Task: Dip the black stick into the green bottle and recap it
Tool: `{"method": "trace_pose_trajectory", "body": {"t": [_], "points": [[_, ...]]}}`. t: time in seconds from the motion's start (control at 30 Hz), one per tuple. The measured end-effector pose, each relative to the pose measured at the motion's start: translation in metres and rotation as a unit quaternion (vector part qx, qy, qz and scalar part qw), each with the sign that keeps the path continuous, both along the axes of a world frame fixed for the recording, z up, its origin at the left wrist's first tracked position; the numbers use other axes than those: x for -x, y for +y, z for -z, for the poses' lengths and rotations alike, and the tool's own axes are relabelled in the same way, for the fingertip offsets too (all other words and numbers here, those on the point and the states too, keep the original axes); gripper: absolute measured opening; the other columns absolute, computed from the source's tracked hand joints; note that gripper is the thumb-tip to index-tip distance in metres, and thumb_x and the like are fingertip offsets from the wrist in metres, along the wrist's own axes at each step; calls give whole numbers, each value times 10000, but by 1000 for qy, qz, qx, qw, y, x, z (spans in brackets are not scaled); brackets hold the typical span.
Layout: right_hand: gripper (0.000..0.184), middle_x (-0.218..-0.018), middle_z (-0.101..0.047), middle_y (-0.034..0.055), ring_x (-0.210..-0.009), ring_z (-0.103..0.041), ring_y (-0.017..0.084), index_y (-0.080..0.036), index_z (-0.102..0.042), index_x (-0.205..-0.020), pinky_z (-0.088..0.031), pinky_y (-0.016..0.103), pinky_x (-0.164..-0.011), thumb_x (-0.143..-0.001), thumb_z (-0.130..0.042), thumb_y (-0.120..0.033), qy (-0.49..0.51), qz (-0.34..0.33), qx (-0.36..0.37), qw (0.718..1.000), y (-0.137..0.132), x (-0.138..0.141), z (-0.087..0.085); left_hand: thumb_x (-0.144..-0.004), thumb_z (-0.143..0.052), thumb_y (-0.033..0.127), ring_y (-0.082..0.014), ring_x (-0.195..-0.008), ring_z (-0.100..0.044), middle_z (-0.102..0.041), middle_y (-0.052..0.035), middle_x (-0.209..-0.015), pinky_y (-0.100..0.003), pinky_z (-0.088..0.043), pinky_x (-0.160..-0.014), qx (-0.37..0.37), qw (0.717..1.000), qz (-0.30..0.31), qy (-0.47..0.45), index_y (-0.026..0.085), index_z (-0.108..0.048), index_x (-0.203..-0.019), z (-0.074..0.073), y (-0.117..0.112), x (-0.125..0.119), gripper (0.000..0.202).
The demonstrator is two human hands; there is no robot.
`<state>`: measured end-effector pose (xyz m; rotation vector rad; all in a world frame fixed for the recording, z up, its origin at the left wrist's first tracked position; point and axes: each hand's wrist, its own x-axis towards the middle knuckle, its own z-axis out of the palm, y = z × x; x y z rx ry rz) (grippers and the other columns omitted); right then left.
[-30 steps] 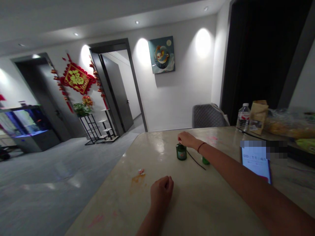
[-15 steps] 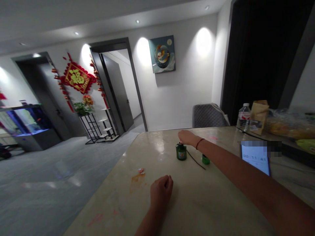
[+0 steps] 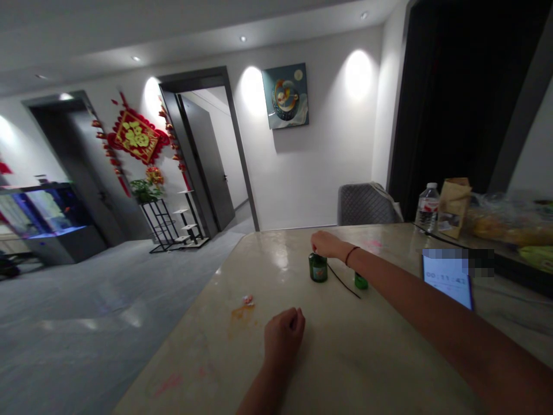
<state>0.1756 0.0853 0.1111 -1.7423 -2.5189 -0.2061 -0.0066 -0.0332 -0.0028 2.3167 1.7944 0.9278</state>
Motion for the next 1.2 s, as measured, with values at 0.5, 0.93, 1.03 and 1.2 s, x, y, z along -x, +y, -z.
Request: {"method": "trace_pose_trajectory", "body": {"t": [0.5, 0.93, 1.03, 1.2], "points": [[161, -755, -697, 79, -702, -629, 149, -127, -698, -737, -433, 191, -609, -614, -598, -155, 94, 15, -17, 995, 5, -10, 3, -803, -310, 336, -63, -423, -254, -344, 40, -450, -215, -167, -469, 4, 1000, 8, 14, 160, -408, -479, 1, 1, 1, 381], [213, -801, -682, 69, -682, -592, 120, -112, -668, -821, -412, 180, -600, -659, -538, -161, 153, -13, -53, 987, -12, -44, -36, -797, -311, 342, -72, -442, -298, -370, 33, -460, -210, -185, -486, 4, 1000, 3, 23, 164, -417, -490, 2, 2, 0, 370], [250, -860, -683, 70, -753, -604, 129, -127, -671, -872, -416, 180, -653, -676, -516, -135, 110, -17, -31, 993, -11, -36, -23, -793, -321, 337, -71, -430, -289, -377, 33, -457, -211, -182, -477, -2, 1000, 6, 22, 164, -428, -490, 2, 2, 0, 365], [246, -829, -697, 69, -765, -622, 138, -145, -698, -835, -418, 177, -652, -674, -516, -114, 75, -33, 9, 997, -6, -21, -8, -798, -321, 329, -68, -424, -266, -370, 34, -450, -217, -166, -470, -4, 1000, 6, 18, 162, -431, -484, 1, 1, 0, 372]]}}
